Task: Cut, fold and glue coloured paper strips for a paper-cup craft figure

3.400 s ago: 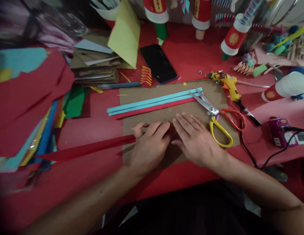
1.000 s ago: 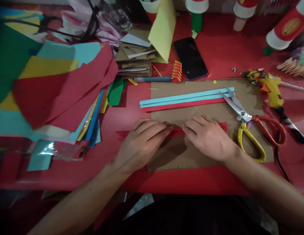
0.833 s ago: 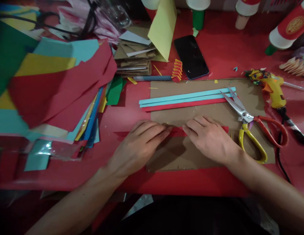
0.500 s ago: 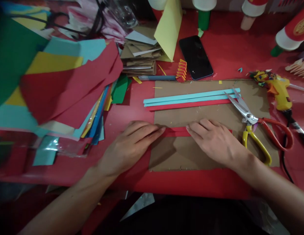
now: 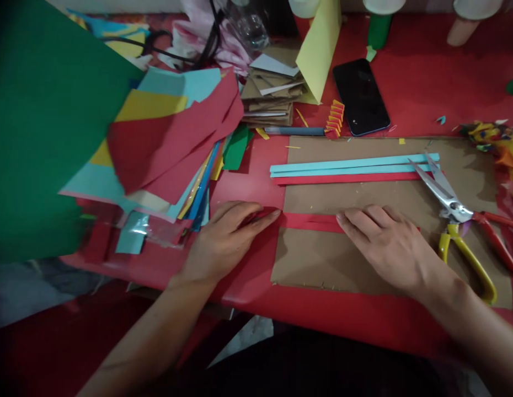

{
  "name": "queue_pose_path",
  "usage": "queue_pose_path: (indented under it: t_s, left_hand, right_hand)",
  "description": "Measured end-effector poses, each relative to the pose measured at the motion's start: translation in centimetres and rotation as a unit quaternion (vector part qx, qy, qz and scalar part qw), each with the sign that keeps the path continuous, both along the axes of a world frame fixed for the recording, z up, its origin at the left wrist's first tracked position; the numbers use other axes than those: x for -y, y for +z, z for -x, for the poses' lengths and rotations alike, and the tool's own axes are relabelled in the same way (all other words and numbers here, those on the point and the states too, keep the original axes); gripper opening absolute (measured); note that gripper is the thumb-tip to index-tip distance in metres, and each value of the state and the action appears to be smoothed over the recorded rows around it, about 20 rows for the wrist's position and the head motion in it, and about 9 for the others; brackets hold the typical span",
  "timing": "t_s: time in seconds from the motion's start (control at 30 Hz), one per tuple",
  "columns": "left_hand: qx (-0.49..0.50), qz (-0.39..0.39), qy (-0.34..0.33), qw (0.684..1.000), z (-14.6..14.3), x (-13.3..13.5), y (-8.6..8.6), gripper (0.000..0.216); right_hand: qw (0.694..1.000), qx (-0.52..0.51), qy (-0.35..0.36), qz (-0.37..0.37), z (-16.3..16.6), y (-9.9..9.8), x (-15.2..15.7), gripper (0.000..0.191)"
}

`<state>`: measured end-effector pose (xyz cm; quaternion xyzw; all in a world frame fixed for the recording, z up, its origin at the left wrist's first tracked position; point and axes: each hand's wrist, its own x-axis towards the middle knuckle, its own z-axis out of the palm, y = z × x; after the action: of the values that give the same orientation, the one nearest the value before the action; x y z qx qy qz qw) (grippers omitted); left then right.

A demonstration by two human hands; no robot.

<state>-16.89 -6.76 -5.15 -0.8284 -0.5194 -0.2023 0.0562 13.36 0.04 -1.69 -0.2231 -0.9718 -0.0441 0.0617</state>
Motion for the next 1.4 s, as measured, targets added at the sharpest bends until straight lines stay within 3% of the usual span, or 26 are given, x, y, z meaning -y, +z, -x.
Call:
queue_pose_path:
  t_s: [0.27, 0.6, 0.77, 0.87, 0.97, 1.03, 1.1, 1.17, 1.27, 1.4]
  left_hand:
    - [-0.041, -0.04, 0.037, 0.998, 0.3, -0.2, 0.6, 0.026]
    - [0.003, 0.034, 0.127, 0.991, 0.8, 0.7, -0.7, 0.037]
    - [-0.023, 0.012, 0.173, 0.985, 0.7, 1.0, -1.6, 0.049]
    - [-0.03, -0.031, 0.256, 0.966, -0.1, 1.5, -0.6, 0.056]
    - [-0.041, -0.104, 0.281, 0.953, -2.4, 2.4, 1.9, 0.062]
    - [-0.041, -0.151, 0.229, 0.961, -4.8, 2.8, 3.4, 0.061]
    - [-0.034, -0.056, 0.094, 0.993, -7.2, 2.6, 3.8, 0.055]
    - [-0.056, 0.072, -0.002, 0.996, -9.0, 2.0, 3.2, 0.053]
    - [-0.054, 0.164, -0.027, 0.985, -10.1, 1.1, 1.6, 0.067]
    - [-0.025, 0.167, -0.028, 0.985, -9.9, 0.7, 0.5, 0.063]
  right_hand:
    - [1.0, -0.013, 0.0, 0.008, 0.0, -0.3, 0.3, 0.052]
    - [1.0, -0.013, 0.003, -0.011, 0.0, -0.2, 0.2, 0.052]
    - [1.0, -0.007, -0.007, -0.019, 0.2, -0.3, 0.5, 0.053]
    - [1.0, 0.0, -0.009, -0.025, 0.3, -0.2, 0.5, 0.053]
    - [1.0, 0.01, -0.006, -0.029, 0.3, -0.1, 0.5, 0.051]
    - [1.0, 0.009, -0.005, -0.03, 0.4, -0.2, 0.6, 0.047]
    - [1.0, 0.003, -0.011, -0.022, 0.5, -0.3, 0.7, 0.038]
    - [1.0, 0.003, -0.03, -0.007, 0.7, -0.4, 0.9, 0.031]
    - [0.999, 0.011, -0.05, 0.004, 0.7, -0.2, 0.9, 0.034]
    - [0.998, 0.033, -0.042, -0.013, 0.0, 0.8, 0.6, 0.03]
